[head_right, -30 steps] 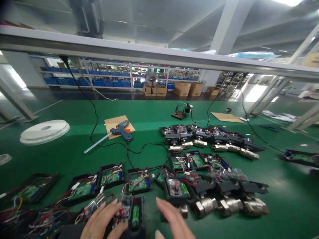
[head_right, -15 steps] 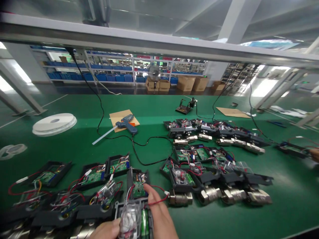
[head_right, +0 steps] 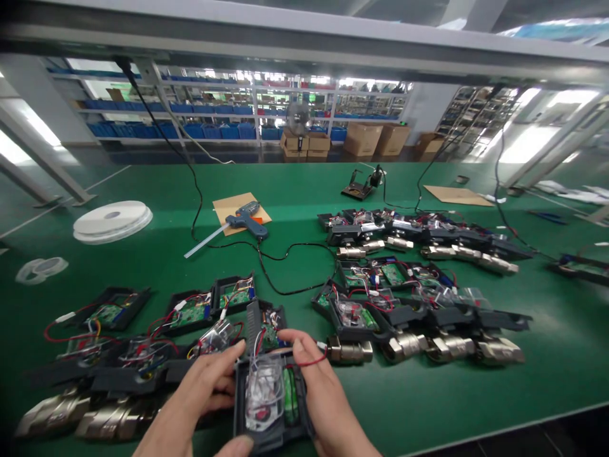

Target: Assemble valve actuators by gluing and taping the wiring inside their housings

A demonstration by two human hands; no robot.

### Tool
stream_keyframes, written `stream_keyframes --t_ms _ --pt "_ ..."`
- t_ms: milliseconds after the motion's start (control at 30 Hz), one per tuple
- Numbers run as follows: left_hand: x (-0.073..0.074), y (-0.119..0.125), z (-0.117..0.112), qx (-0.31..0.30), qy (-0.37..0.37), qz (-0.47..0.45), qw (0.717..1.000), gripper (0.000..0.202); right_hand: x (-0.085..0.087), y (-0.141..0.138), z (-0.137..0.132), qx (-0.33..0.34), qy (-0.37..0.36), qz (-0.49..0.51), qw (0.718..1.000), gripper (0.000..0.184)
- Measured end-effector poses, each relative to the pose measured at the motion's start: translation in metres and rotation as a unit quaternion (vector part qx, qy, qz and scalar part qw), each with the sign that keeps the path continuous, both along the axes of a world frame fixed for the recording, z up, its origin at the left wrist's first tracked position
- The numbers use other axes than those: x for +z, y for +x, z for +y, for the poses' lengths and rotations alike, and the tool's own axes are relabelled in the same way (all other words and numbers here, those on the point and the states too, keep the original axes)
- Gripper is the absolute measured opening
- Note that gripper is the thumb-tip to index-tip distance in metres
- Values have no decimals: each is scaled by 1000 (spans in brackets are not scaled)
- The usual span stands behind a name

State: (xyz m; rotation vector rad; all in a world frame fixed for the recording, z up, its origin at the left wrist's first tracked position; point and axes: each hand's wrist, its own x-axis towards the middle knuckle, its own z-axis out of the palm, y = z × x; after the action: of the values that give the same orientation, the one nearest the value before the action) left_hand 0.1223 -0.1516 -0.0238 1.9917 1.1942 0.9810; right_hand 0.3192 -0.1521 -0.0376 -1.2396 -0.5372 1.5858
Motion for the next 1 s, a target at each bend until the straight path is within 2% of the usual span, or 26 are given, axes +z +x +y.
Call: stream_keyframes --t_ms 100,167,267,367,533,600,733,833,900,1000 --pt "3 -11 10 -39 47 75 995 69 -3 4 2 5 9 -3 1000 51" --pt "1 -17 13 -73 55 73 993 72 -4 8 3 -1 13 -7 1000 51" --pt "-6 -15 10 -128 5 19 992 75 -2 13 5 -7 9 -13 1000 50" --pt "-11 -5 6 -166 -87 -54 981 71 2 18 5 -12 8 -30 999 48" --pt "-11 17 12 -124 -145 -75 979 54 3 22 1 -7 9 -25 1000 42" --pt "-12 24 17 -122 -183 -111 969 52 1 24 0 -2 5 -21 1000 41" --pt "-17 31 23 -169 -252 -213 929 71 -3 24 2 20 3 -30 999 41" --pt "-18 33 27 -206 -279 -241 906 79 -2 23 7 23 16 -49 998 40" --pt "-17 35 28 -214 -282 -243 903 75 -1 22 9 28 24 -55 998 39" --pt "-19 39 28 -178 -279 -233 915 64 -1 23 11 32 20 -68 997 38"
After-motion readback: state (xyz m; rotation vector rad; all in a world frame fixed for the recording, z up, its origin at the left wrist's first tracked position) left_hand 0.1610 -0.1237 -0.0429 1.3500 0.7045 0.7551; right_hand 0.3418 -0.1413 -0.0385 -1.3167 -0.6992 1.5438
